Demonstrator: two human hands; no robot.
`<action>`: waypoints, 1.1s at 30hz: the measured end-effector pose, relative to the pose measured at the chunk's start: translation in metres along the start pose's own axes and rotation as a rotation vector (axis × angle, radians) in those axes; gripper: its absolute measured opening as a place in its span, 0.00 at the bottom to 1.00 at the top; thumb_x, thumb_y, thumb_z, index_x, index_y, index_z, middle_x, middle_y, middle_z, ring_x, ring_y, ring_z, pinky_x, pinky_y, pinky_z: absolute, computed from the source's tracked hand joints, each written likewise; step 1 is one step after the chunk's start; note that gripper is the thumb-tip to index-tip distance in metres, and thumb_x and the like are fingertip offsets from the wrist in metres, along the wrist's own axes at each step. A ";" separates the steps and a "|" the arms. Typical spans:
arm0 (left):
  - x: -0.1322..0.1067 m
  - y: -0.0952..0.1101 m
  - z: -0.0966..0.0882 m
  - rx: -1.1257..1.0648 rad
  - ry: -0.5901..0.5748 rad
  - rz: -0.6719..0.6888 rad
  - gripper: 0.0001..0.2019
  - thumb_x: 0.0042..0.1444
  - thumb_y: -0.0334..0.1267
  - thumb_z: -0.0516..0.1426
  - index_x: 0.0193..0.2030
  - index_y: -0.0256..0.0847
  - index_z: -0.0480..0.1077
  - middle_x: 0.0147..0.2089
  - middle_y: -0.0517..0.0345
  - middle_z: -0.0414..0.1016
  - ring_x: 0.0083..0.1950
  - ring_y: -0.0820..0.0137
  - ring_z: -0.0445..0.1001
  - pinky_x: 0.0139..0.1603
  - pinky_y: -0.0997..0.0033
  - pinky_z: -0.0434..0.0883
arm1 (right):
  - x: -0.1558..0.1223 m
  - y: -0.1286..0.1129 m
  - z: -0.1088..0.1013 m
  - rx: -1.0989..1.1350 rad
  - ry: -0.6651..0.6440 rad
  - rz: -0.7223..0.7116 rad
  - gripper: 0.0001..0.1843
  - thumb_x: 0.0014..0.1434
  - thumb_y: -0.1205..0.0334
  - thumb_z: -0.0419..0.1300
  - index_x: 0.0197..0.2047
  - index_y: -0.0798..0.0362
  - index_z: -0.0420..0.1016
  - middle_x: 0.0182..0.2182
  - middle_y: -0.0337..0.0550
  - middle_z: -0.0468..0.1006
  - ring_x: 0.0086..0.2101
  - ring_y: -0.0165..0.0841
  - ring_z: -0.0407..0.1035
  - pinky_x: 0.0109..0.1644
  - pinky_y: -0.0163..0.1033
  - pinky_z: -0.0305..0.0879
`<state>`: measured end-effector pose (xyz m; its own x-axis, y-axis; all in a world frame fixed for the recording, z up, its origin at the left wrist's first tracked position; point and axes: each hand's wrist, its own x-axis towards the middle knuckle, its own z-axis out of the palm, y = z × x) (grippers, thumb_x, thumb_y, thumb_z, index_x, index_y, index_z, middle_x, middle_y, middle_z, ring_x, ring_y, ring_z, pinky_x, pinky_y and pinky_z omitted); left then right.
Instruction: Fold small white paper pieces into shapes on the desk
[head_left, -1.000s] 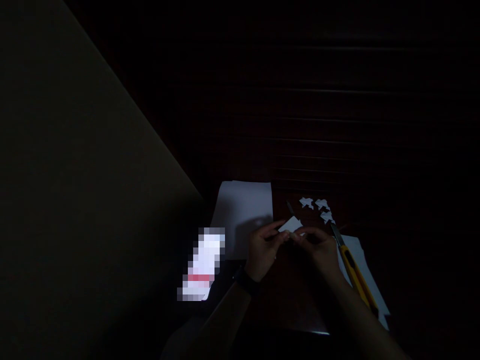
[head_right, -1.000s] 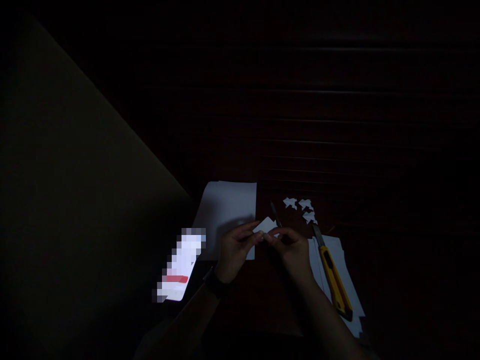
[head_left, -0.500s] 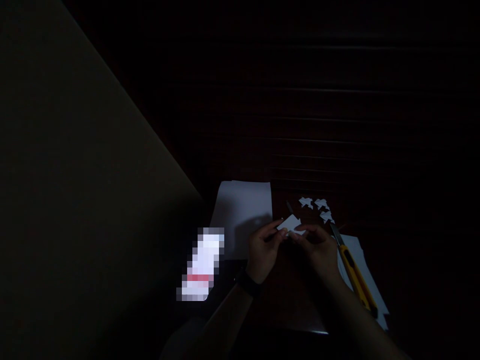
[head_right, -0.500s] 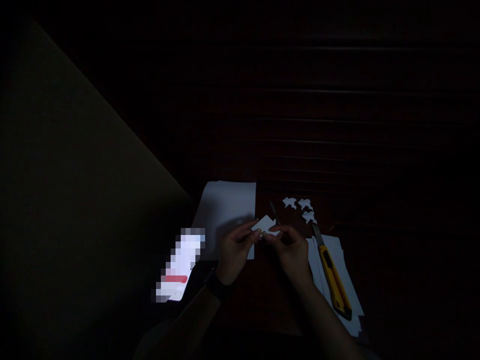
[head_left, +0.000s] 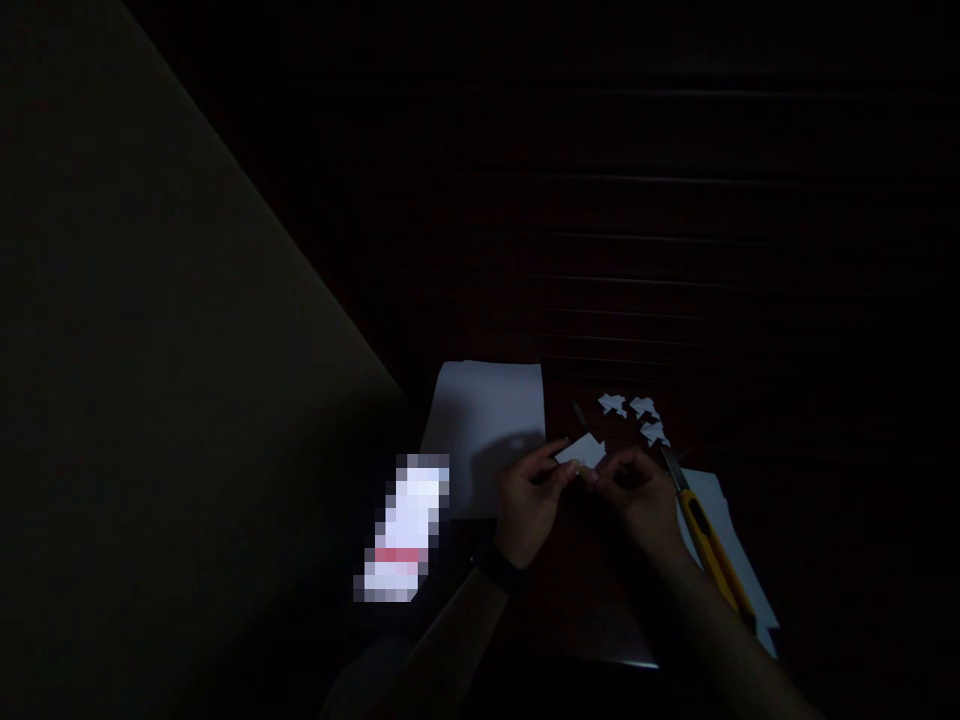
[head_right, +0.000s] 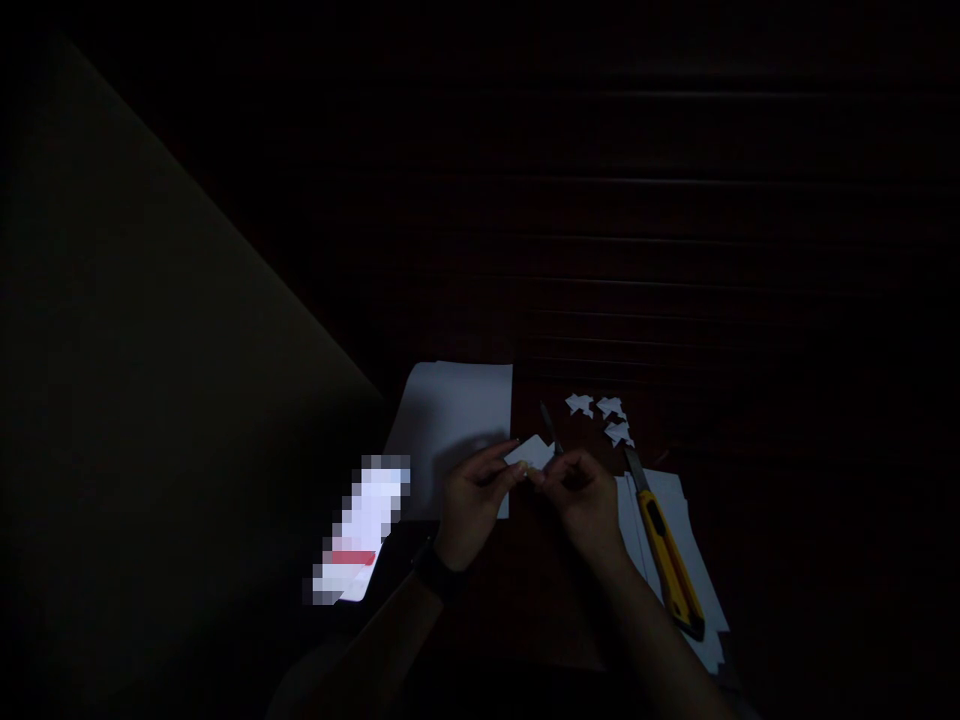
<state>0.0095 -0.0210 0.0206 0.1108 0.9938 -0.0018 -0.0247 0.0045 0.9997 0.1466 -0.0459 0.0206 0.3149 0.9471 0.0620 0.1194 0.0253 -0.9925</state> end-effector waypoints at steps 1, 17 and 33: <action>0.000 0.000 0.000 0.001 0.008 0.002 0.17 0.51 0.40 0.59 0.48 0.39 0.72 0.29 0.56 0.76 0.32 0.70 0.74 0.33 0.74 0.70 | 0.000 0.000 0.000 0.010 -0.001 0.004 0.13 0.46 0.57 0.67 0.24 0.52 0.66 0.21 0.35 0.70 0.24 0.30 0.65 0.29 0.35 0.62; -0.002 0.005 -0.002 -0.031 0.010 -0.054 0.23 0.49 0.41 0.61 0.53 0.40 0.67 0.30 0.55 0.77 0.32 0.68 0.76 0.34 0.73 0.72 | 0.005 0.005 -0.003 0.144 0.003 0.131 0.23 0.40 0.60 0.71 0.27 0.50 0.57 0.20 0.31 0.69 0.21 0.29 0.65 0.23 0.32 0.60; -0.003 -0.001 0.000 -0.050 -0.014 -0.036 0.22 0.49 0.37 0.60 0.52 0.41 0.67 0.20 0.64 0.67 0.23 0.77 0.65 0.24 0.80 0.62 | 0.006 0.010 -0.010 0.031 -0.088 0.146 0.23 0.40 0.60 0.70 0.25 0.50 0.55 0.19 0.32 0.63 0.20 0.27 0.57 0.21 0.32 0.53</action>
<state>0.0092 -0.0241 0.0199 0.1267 0.9912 -0.0374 -0.0704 0.0466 0.9964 0.1594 -0.0437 0.0121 0.2425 0.9658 -0.0916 0.0484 -0.1064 -0.9931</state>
